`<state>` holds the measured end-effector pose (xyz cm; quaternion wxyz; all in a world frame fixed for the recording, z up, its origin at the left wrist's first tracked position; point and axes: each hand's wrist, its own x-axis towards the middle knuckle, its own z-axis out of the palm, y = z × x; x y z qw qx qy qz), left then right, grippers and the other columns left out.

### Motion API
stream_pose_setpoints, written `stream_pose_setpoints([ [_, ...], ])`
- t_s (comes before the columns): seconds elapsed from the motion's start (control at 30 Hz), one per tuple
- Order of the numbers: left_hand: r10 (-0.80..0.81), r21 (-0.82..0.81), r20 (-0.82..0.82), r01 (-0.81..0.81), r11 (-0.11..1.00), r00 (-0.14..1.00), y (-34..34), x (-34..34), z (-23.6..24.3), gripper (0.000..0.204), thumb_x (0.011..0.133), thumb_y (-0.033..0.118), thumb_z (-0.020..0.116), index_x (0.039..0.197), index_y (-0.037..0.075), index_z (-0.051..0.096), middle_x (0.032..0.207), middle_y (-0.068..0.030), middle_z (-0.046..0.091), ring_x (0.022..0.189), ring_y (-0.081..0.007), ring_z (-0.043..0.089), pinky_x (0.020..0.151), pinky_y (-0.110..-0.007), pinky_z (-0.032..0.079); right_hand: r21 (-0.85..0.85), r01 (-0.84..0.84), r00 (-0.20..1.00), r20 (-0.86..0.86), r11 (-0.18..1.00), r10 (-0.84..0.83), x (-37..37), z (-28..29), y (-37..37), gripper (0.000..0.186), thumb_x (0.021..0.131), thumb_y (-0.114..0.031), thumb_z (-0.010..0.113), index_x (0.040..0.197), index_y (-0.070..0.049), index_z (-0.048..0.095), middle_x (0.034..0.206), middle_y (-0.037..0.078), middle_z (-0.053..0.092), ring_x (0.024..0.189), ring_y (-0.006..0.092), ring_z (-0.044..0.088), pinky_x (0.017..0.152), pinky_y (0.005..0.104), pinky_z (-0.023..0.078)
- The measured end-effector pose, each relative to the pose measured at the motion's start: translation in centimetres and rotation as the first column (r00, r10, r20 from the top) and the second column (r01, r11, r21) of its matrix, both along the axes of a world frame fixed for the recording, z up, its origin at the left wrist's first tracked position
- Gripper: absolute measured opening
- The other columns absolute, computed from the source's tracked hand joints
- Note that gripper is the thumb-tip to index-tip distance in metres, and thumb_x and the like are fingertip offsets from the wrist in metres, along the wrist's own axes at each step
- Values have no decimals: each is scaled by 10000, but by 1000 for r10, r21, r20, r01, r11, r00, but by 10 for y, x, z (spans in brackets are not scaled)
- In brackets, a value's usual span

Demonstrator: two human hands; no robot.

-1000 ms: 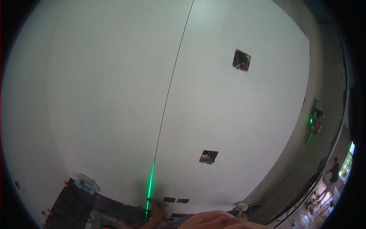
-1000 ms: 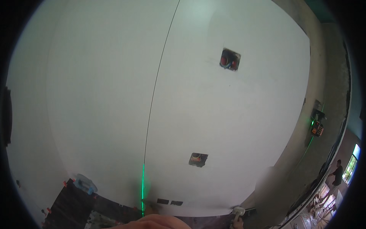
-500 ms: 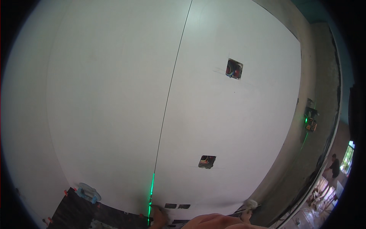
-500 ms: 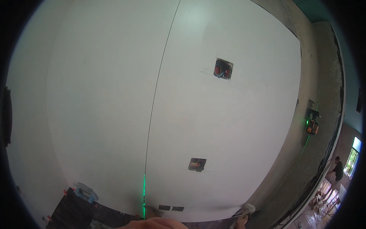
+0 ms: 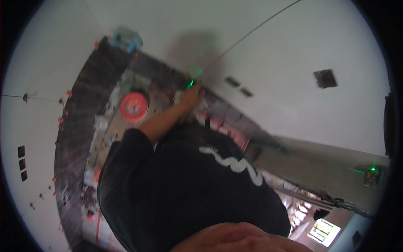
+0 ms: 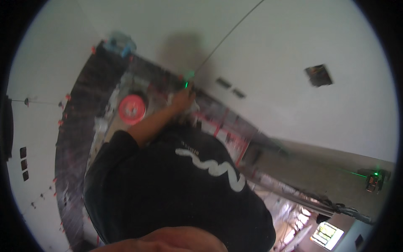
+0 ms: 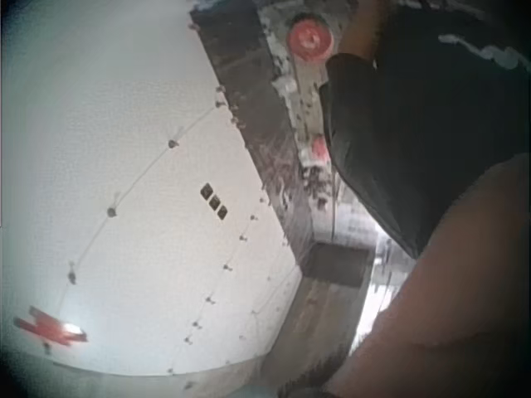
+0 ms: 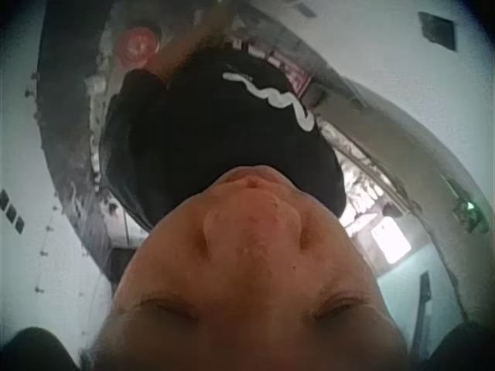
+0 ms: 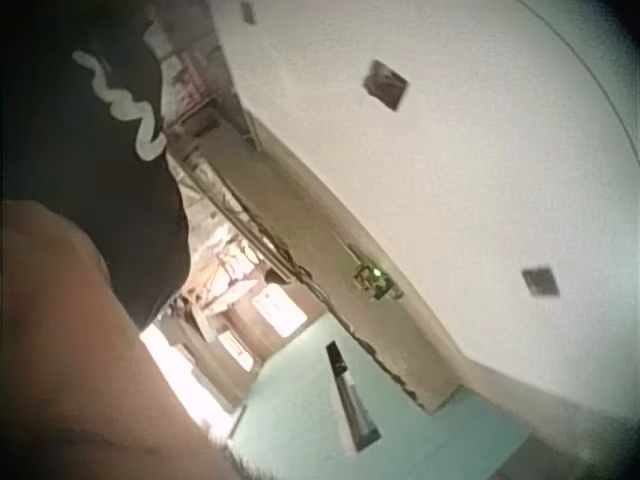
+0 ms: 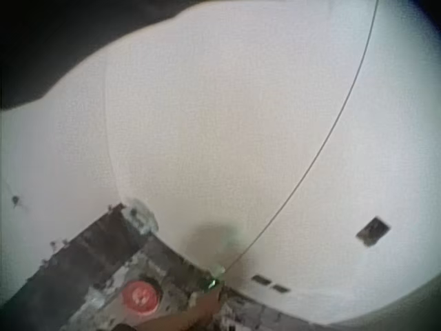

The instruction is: Installing large format wall tiles using a leveling system, spacers, and a rubber mallet.

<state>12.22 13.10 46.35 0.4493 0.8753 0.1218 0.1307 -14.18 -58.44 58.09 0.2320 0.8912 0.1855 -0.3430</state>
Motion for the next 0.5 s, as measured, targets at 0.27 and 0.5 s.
stream_pose_setpoints([
  [0.27, 393, 96, -582, -420, 902, 712, 102, -257, -214, 370, 856, 325, 545, 935, -24, 638, 951, -267, 649, 933, -426, 621, 806, -500, 483, 343, 37, 977, -210, 939, 38, 3, -27, 77, 238, 867, -219, 574, 1034, -53, 608, 807, 126, 607, 649, 239, 604, 578, 400, 503],
  [0.5, 685, 252, -689, -808, 533, 237, 106, -337, -184, 444, 868, 355, 496, 976, -46, 654, 1000, -296, 637, 974, -427, 622, 822, -475, 496, 650, 45, 949, -265, 759, 171, 80, -122, 133, 221, 867, -226, 575, 1006, -59, 612, 775, 102, 594, 582, 226, 590, 536, 376, 493],
])
